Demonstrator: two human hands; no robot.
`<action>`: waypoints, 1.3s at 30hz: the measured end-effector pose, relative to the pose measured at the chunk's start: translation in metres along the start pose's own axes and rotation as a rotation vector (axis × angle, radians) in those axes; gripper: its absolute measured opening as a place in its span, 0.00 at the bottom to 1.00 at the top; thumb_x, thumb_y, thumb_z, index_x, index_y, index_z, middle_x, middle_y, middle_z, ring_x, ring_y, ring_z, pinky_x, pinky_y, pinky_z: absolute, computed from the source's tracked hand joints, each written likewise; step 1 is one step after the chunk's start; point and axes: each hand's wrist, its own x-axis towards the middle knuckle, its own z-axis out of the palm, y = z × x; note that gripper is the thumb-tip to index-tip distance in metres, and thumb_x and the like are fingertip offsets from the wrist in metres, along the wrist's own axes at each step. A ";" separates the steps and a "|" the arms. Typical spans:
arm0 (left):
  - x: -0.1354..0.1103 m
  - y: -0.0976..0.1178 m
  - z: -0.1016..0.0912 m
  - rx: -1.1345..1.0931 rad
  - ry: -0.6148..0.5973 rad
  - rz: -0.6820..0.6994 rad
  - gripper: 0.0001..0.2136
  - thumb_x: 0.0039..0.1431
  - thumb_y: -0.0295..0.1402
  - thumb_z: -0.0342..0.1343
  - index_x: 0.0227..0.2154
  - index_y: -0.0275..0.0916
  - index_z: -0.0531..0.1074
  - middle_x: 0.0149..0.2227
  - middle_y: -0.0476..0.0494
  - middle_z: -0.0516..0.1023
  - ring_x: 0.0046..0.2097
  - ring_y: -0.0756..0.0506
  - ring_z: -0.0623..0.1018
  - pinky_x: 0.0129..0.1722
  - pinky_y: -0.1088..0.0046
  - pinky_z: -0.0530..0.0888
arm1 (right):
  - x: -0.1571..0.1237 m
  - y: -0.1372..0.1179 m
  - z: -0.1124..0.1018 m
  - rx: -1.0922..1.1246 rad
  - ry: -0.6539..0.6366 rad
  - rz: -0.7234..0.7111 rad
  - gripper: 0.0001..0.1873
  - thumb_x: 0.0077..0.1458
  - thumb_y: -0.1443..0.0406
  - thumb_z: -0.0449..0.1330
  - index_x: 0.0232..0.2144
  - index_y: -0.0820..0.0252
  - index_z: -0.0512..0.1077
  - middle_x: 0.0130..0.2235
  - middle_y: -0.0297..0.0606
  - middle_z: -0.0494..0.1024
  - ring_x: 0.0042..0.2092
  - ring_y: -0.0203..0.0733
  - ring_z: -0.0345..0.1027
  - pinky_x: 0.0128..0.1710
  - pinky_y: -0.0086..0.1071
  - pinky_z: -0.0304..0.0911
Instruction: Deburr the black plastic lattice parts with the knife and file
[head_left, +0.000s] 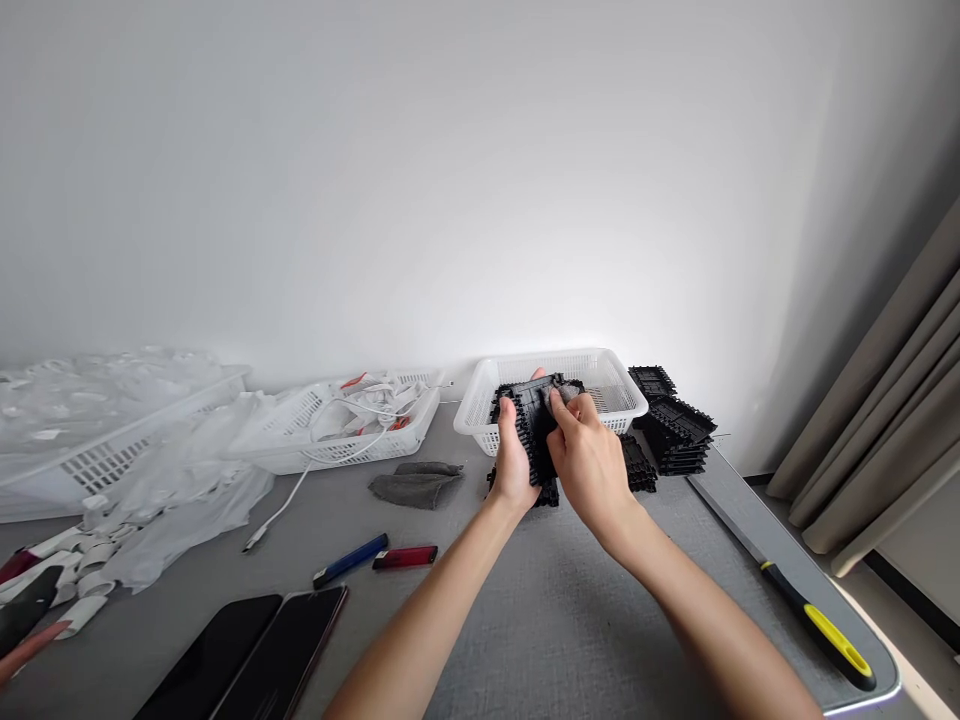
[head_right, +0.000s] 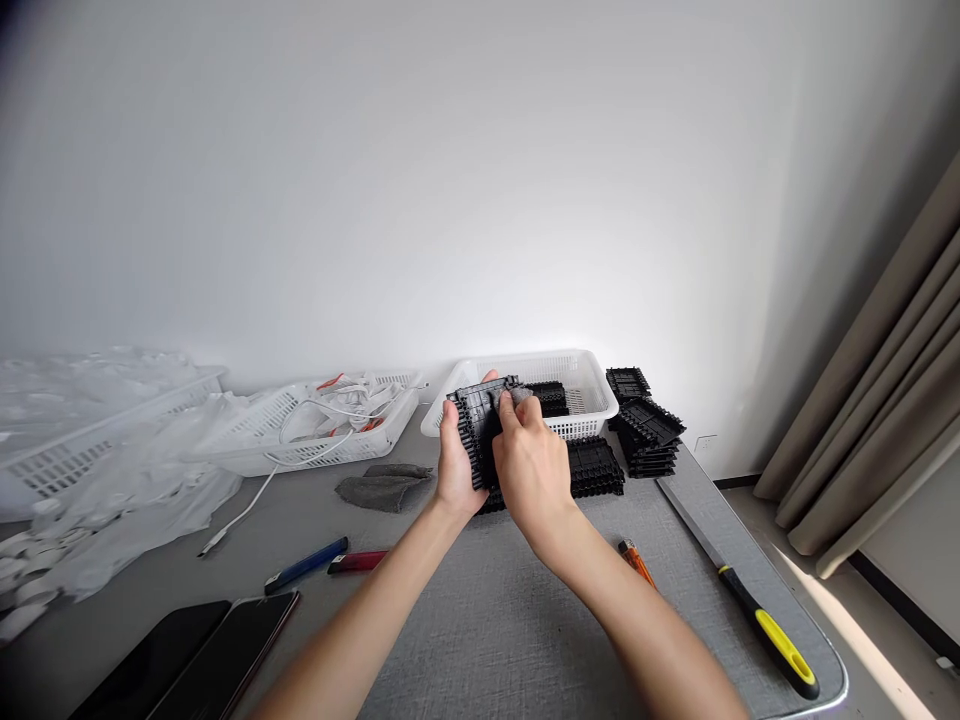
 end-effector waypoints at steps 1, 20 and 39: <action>-0.001 -0.002 0.000 0.000 0.008 0.015 0.29 0.62 0.56 0.50 0.59 0.46 0.71 0.56 0.43 0.77 0.61 0.39 0.72 0.62 0.63 0.67 | 0.000 -0.001 0.000 0.004 -0.004 0.011 0.28 0.64 0.71 0.45 0.65 0.59 0.62 0.46 0.44 0.72 0.31 0.38 0.72 0.27 0.30 0.63; 0.012 0.023 -0.004 -0.022 0.178 0.124 0.29 0.64 0.56 0.44 0.58 0.45 0.71 0.53 0.41 0.80 0.49 0.42 0.80 0.52 0.66 0.75 | -0.002 -0.001 -0.008 -0.024 -0.147 -0.146 0.26 0.64 0.69 0.48 0.62 0.54 0.65 0.50 0.42 0.73 0.36 0.40 0.75 0.30 0.30 0.65; 0.014 0.028 -0.008 0.025 0.070 -0.039 0.30 0.61 0.57 0.49 0.59 0.45 0.70 0.52 0.42 0.80 0.53 0.39 0.79 0.54 0.62 0.74 | -0.008 0.010 -0.024 0.226 0.055 -0.092 0.24 0.64 0.70 0.47 0.56 0.56 0.73 0.42 0.40 0.73 0.35 0.39 0.72 0.36 0.31 0.65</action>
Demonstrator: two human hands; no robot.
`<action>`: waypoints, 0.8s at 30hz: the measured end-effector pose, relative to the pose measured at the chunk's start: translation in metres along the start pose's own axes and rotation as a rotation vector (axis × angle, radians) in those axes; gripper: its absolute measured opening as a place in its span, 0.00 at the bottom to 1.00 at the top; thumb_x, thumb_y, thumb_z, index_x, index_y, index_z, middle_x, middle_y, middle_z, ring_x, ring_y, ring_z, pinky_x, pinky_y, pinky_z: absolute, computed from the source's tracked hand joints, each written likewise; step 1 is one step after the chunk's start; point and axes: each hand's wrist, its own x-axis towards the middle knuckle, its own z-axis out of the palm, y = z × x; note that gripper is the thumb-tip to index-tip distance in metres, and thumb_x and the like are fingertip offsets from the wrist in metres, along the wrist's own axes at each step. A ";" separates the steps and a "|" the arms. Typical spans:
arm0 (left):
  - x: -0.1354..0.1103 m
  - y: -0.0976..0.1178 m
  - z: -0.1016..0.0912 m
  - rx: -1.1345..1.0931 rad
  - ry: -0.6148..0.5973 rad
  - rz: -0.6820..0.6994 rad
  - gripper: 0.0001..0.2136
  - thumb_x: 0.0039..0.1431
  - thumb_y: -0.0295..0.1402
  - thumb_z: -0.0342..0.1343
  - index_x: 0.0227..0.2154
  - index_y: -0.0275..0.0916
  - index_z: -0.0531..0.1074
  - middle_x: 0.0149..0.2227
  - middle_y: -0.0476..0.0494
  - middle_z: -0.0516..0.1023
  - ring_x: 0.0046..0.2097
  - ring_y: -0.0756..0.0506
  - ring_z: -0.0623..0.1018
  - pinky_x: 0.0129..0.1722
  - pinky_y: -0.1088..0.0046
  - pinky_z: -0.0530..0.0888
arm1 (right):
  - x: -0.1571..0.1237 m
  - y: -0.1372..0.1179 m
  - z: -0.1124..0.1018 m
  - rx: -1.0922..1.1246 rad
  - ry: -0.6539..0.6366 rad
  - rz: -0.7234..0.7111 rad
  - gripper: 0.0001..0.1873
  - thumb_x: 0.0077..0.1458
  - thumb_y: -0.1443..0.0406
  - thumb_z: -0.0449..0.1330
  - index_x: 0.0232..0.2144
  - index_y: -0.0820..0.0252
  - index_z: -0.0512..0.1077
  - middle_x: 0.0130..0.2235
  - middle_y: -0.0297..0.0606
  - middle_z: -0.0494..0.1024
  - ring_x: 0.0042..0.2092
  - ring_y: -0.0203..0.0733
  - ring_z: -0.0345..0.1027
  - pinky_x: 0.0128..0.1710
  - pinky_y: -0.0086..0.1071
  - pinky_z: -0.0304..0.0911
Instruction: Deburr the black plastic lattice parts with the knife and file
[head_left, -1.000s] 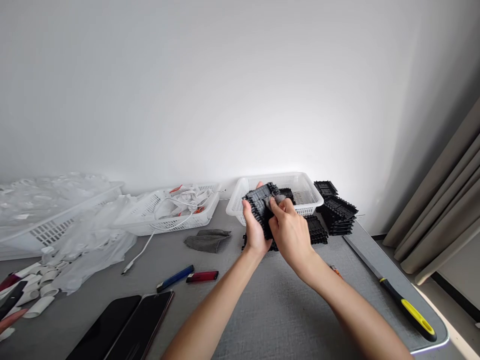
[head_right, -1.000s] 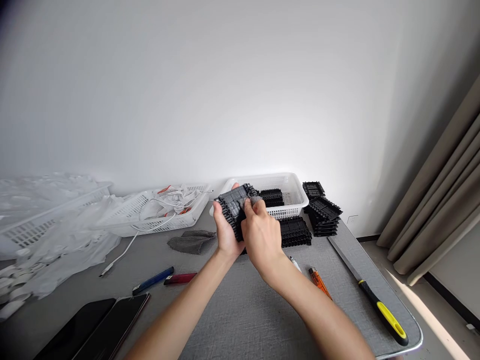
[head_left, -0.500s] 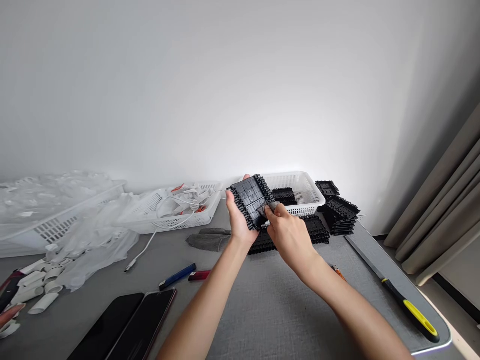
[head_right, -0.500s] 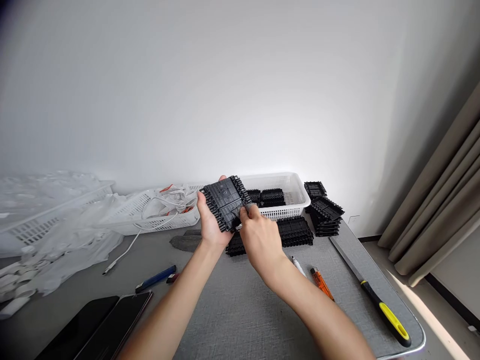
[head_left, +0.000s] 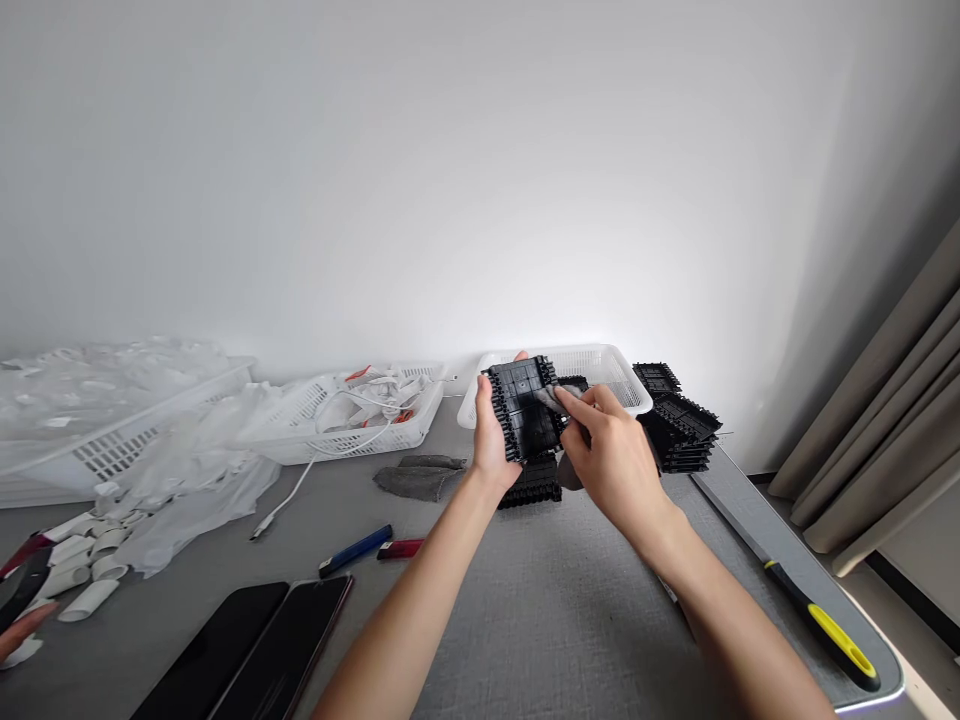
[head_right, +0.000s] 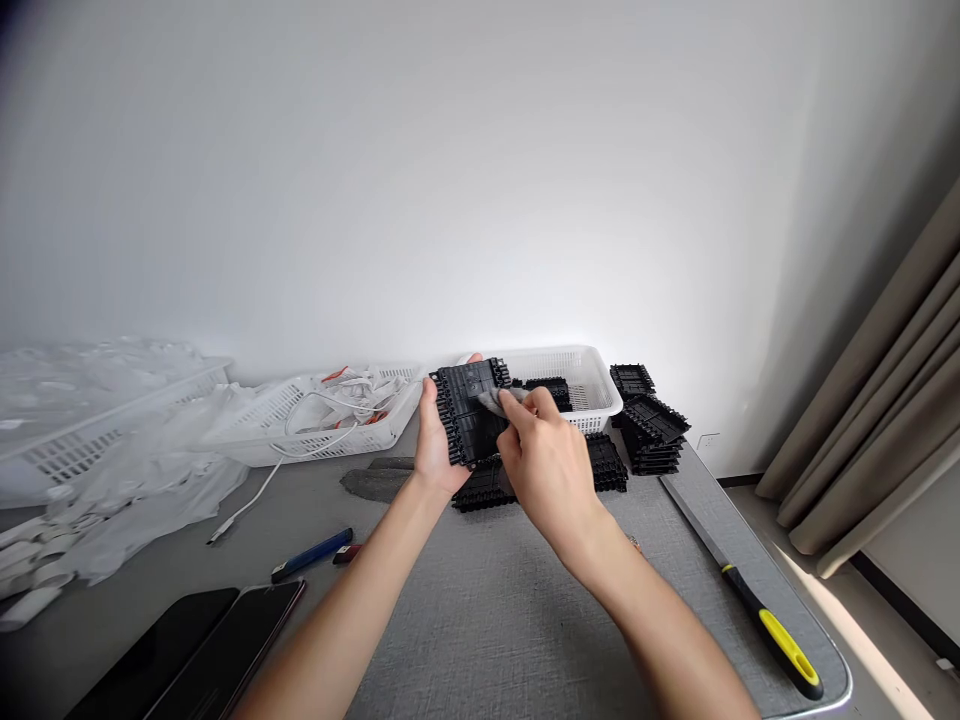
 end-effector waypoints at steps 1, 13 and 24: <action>0.000 -0.001 0.000 -0.005 0.000 -0.010 0.30 0.60 0.58 0.49 0.59 0.46 0.70 0.52 0.43 0.80 0.52 0.39 0.79 0.53 0.61 0.75 | 0.000 -0.002 0.003 -0.035 -0.020 -0.024 0.25 0.64 0.69 0.46 0.59 0.56 0.71 0.44 0.41 0.73 0.34 0.39 0.72 0.34 0.31 0.65; 0.005 0.006 -0.001 -0.024 0.077 0.119 0.28 0.64 0.54 0.46 0.57 0.42 0.72 0.51 0.41 0.81 0.47 0.43 0.81 0.49 0.68 0.76 | -0.004 -0.014 0.014 -0.188 -0.330 -0.091 0.23 0.62 0.71 0.49 0.56 0.54 0.71 0.43 0.40 0.75 0.34 0.39 0.73 0.29 0.30 0.60; -0.003 -0.006 0.004 -0.043 -0.030 -0.043 0.30 0.63 0.57 0.45 0.60 0.45 0.69 0.51 0.42 0.80 0.53 0.39 0.79 0.54 0.61 0.74 | -0.003 -0.004 -0.004 0.022 -0.008 0.037 0.21 0.62 0.70 0.48 0.48 0.57 0.79 0.38 0.38 0.74 0.35 0.38 0.71 0.34 0.30 0.62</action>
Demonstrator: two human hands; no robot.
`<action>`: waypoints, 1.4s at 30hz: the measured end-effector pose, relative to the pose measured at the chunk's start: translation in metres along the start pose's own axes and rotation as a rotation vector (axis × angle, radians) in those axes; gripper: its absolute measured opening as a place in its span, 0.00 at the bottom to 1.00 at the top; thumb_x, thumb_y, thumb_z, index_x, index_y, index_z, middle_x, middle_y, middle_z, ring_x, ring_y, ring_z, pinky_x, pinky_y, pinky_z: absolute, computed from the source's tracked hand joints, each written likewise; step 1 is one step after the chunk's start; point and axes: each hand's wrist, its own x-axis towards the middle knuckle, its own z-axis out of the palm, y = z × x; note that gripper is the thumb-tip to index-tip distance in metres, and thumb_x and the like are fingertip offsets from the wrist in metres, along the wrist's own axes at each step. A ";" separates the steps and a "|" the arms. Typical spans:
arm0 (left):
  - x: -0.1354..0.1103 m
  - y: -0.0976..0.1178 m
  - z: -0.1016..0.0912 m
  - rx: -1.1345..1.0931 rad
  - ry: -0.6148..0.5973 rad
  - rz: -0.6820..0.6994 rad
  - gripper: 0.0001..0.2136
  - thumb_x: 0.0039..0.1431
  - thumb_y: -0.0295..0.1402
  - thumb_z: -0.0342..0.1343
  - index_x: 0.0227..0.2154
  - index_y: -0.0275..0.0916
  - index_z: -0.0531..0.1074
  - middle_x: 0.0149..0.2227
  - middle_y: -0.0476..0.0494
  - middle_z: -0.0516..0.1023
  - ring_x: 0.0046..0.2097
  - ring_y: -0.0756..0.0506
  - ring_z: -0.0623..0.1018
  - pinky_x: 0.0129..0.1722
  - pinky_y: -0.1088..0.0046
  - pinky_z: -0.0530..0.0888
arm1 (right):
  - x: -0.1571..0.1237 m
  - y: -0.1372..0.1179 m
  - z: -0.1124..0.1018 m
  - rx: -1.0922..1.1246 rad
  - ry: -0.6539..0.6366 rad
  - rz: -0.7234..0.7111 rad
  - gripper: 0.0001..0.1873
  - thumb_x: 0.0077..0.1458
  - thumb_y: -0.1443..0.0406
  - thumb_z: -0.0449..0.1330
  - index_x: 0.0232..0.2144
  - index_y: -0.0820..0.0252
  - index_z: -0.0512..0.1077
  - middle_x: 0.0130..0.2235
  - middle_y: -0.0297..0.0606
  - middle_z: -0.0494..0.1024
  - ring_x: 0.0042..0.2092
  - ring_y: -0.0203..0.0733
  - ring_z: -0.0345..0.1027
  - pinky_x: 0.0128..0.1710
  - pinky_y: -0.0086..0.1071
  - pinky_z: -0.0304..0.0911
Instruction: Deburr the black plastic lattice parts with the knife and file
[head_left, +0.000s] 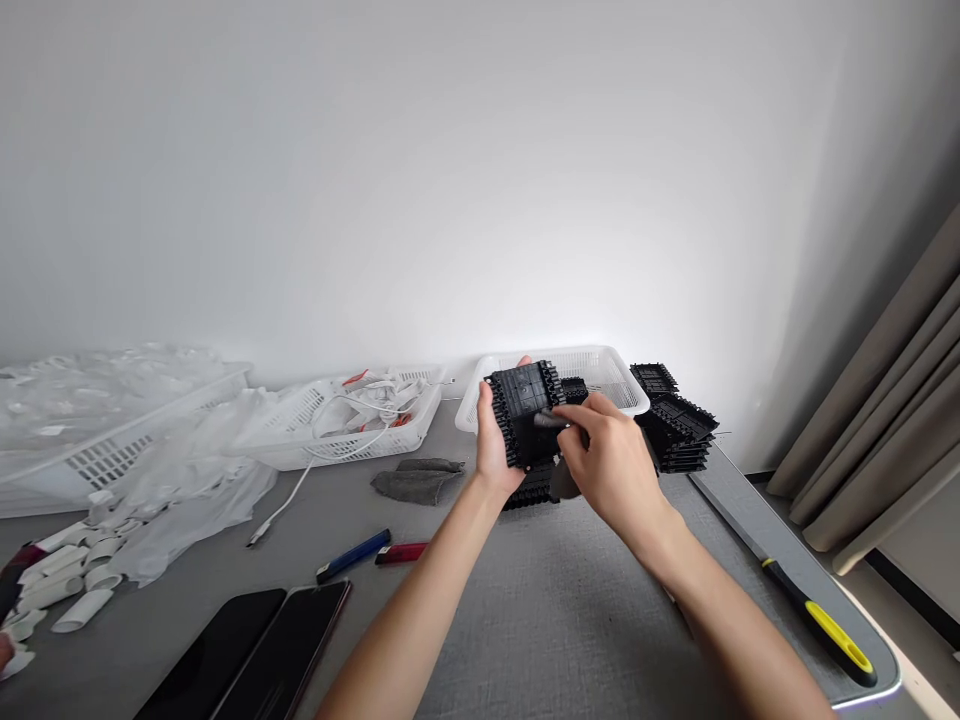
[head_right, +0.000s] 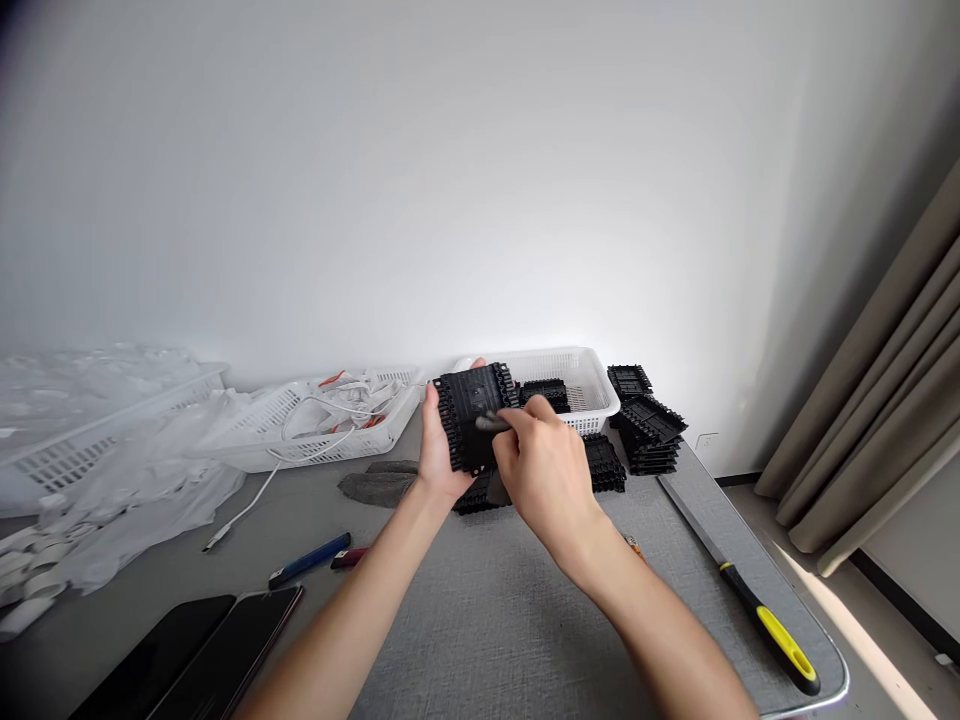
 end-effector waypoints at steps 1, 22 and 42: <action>-0.001 -0.003 0.001 -0.004 -0.013 -0.025 0.30 0.63 0.57 0.45 0.60 0.46 0.69 0.51 0.42 0.80 0.53 0.39 0.78 0.55 0.61 0.73 | 0.000 0.000 0.000 -0.007 0.060 -0.001 0.23 0.63 0.70 0.46 0.52 0.58 0.76 0.39 0.39 0.73 0.35 0.38 0.71 0.34 0.30 0.63; -0.005 -0.029 -0.010 0.020 -0.104 -0.139 0.32 0.60 0.58 0.50 0.62 0.47 0.67 0.41 0.46 0.80 0.48 0.40 0.78 0.53 0.63 0.74 | 0.005 -0.006 0.021 -0.242 -0.195 -0.034 0.29 0.63 0.71 0.46 0.65 0.61 0.62 0.48 0.45 0.76 0.37 0.43 0.76 0.30 0.31 0.66; 0.002 -0.001 -0.007 -0.016 0.012 0.110 0.31 0.62 0.57 0.45 0.60 0.44 0.69 0.54 0.41 0.79 0.51 0.40 0.78 0.52 0.63 0.74 | -0.003 -0.007 0.034 0.098 -0.216 -0.136 0.21 0.59 0.70 0.51 0.50 0.55 0.76 0.36 0.36 0.73 0.30 0.37 0.64 0.28 0.32 0.49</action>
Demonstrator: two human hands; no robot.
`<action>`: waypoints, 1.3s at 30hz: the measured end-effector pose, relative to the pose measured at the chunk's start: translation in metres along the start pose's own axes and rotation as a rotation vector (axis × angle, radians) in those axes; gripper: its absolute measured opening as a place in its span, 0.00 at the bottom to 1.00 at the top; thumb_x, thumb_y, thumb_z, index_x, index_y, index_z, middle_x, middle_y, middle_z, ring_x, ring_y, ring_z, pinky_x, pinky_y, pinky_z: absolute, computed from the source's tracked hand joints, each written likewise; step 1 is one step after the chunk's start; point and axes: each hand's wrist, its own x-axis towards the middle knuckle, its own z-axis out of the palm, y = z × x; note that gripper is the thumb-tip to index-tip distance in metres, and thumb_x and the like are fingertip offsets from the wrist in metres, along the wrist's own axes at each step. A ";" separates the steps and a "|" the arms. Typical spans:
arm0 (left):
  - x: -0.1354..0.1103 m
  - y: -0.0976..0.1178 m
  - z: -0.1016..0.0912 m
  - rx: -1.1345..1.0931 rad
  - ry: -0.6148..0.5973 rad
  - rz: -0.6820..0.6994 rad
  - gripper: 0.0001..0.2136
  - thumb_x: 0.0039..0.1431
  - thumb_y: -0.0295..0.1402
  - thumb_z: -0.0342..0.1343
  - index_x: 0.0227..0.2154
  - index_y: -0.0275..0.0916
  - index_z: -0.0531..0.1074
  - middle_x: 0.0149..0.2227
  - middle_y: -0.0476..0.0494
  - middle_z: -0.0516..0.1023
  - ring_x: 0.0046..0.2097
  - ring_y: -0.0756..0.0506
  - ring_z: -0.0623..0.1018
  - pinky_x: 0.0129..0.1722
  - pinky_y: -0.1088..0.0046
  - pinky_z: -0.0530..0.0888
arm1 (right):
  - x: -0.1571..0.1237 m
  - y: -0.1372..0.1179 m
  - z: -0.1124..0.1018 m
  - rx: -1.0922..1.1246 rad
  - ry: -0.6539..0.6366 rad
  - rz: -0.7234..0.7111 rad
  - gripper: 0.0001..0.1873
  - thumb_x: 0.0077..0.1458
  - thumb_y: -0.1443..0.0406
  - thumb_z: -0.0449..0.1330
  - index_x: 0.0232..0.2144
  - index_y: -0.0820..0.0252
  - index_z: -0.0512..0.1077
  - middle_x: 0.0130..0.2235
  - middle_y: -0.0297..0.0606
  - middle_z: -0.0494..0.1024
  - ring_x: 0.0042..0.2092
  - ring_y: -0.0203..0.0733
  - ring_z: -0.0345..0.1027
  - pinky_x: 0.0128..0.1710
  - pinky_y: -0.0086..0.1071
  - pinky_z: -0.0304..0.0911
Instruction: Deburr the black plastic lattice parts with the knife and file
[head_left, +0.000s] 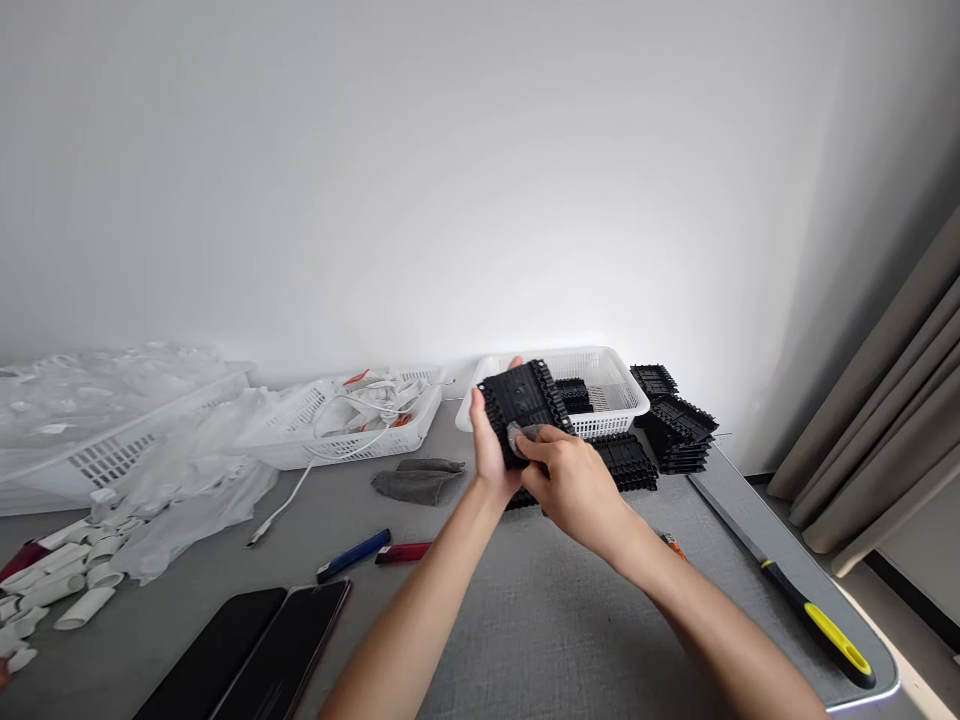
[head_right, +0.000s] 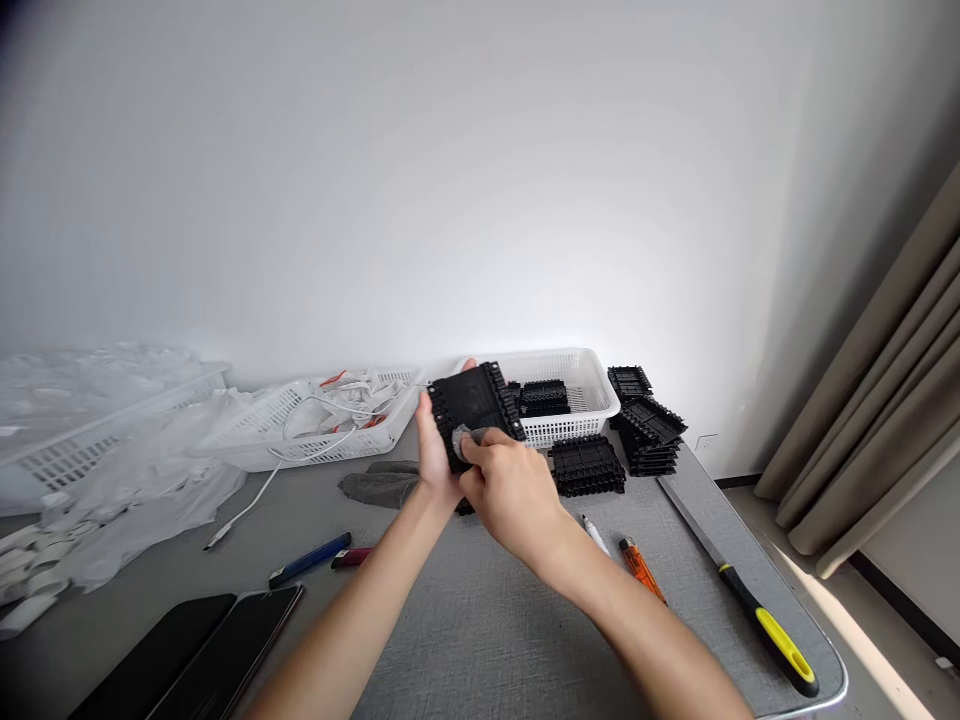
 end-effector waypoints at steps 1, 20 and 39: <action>0.001 0.004 0.000 -0.014 0.013 0.037 0.30 0.63 0.56 0.45 0.60 0.44 0.69 0.55 0.42 0.78 0.51 0.40 0.79 0.52 0.64 0.74 | -0.001 -0.002 0.000 0.009 -0.016 -0.012 0.19 0.59 0.70 0.51 0.47 0.55 0.77 0.35 0.35 0.72 0.29 0.37 0.63 0.28 0.32 0.48; -0.001 -0.005 0.000 -0.018 -0.137 -0.197 0.28 0.64 0.56 0.46 0.61 0.50 0.67 0.53 0.45 0.79 0.56 0.40 0.76 0.57 0.62 0.71 | 0.005 0.020 -0.023 0.210 0.502 -0.021 0.23 0.61 0.69 0.49 0.54 0.62 0.76 0.34 0.39 0.72 0.33 0.39 0.68 0.34 0.31 0.65; 0.010 0.005 -0.007 -0.078 -0.051 -0.121 0.27 0.66 0.54 0.45 0.63 0.51 0.64 0.52 0.46 0.79 0.48 0.45 0.79 0.53 0.66 0.74 | -0.004 -0.012 0.002 -0.248 -0.060 -0.055 0.26 0.64 0.67 0.47 0.63 0.57 0.66 0.44 0.42 0.76 0.33 0.39 0.72 0.27 0.30 0.56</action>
